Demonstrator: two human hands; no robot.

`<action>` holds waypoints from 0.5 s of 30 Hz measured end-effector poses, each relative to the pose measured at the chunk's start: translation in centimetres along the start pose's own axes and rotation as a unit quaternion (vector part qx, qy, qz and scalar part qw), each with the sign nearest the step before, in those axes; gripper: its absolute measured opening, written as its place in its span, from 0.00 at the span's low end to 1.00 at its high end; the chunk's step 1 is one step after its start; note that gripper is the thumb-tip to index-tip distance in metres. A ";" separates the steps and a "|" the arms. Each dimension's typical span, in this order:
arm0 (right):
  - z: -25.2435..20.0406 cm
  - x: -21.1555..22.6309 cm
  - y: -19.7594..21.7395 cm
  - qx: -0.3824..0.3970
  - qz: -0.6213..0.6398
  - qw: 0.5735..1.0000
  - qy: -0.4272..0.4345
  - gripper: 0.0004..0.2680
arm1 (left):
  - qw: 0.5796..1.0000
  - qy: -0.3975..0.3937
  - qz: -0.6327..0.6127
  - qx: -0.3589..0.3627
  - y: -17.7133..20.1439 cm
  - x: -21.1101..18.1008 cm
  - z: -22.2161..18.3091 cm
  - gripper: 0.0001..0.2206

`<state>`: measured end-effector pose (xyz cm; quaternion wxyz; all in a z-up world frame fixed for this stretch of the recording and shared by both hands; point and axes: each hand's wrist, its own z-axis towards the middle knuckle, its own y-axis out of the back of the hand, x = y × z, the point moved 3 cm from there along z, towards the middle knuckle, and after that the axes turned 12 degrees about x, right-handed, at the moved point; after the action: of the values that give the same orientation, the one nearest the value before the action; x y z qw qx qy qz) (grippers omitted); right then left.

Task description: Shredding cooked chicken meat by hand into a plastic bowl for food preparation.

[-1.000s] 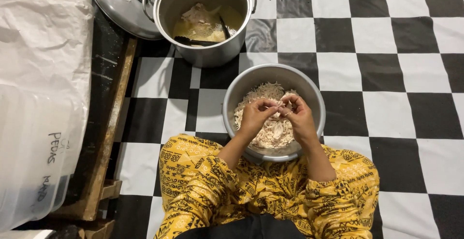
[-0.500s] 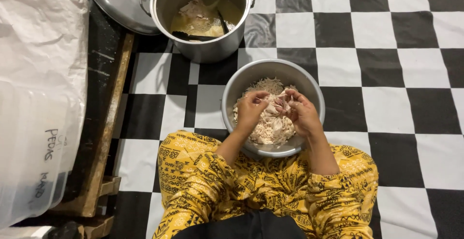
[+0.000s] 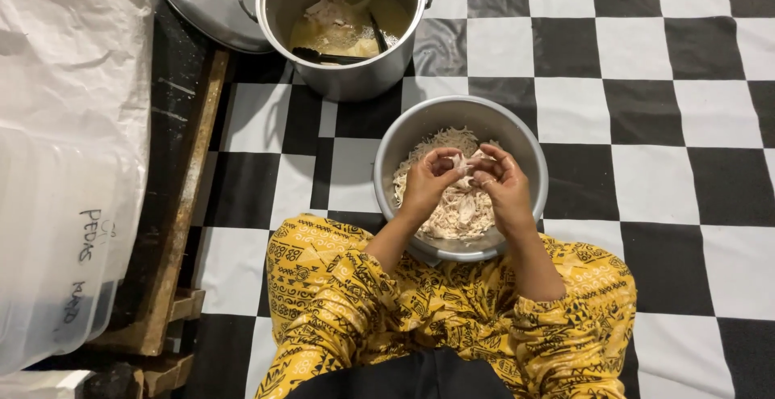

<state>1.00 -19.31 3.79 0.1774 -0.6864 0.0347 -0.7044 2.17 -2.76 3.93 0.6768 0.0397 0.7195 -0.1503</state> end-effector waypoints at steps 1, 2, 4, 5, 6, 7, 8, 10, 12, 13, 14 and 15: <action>0.0 0.0 -0.1 -0.001 0.000 1.000 0.001 0.21 | 1.000 0.000 0.000 0.001 -0.1 -0.2 0.0 0.19; -0.1 0.0 -0.1 -0.010 -0.005 1.000 -0.002 0.21 | 1.000 0.003 -0.009 0.002 -0.2 -0.3 -0.1 0.20; -0.2 0.3 -0.3 -0.019 -0.009 1.000 -0.005 0.22 | 1.000 0.008 -0.019 0.003 -0.4 -0.4 -0.2 0.22; -0.4 0.7 -0.5 -0.026 -0.053 0.998 0.008 0.22 | 0.999 0.007 0.041 0.006 -0.4 -0.4 -0.2 0.21; -0.4 1.1 -0.8 -0.032 -0.096 0.995 0.023 0.22 | 0.995 0.005 0.102 0.008 -0.3 -0.6 -0.1 0.21; -0.4 1.5 -1.4 -0.031 -0.096 0.995 0.023 0.22 | 0.995 0.004 0.103 0.008 -0.4 -0.6 -0.2 0.21; -0.6 2.1 -1.9 -0.037 -0.154 0.987 0.035 0.21 | 0.984 -0.039 0.172 0.011 -0.5 -0.9 -0.3 0.20; -0.6 2.4 -2.2 -0.043 -0.211 0.976 0.046 0.21 | 0.967 -0.083 0.241 0.014 -0.8 -1.0 -0.4 0.19; -0.5 1.9 -1.8 -0.069 -0.290 0.954 0.023 0.16 | 0.954 -0.123 0.273 0.007 -1.0 -0.9 -0.4 0.19; -0.3 1.3 -0.9 -0.069 -0.290 0.954 0.023 0.16 | 0.954 -0.123 0.273 0.007 -1.1 -1.4 -0.6 0.19; 0.0 0.8 0.0 -0.092 -0.313 0.945 0.028 0.14 | 0.974 -0.105 0.202 -0.002 -0.9 -1.9 -0.7 0.18; 0.3 0.3 0.9 -0.115 -0.336 0.934 0.033 0.12 | 0.988 -0.087 0.128 -0.010 -0.8 -2.3 -0.7 0.18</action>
<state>1.48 -20.20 3.79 -0.1507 -0.6497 -0.1117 -0.7366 1.45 -2.97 6.32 0.7507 0.1117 0.6486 -0.0577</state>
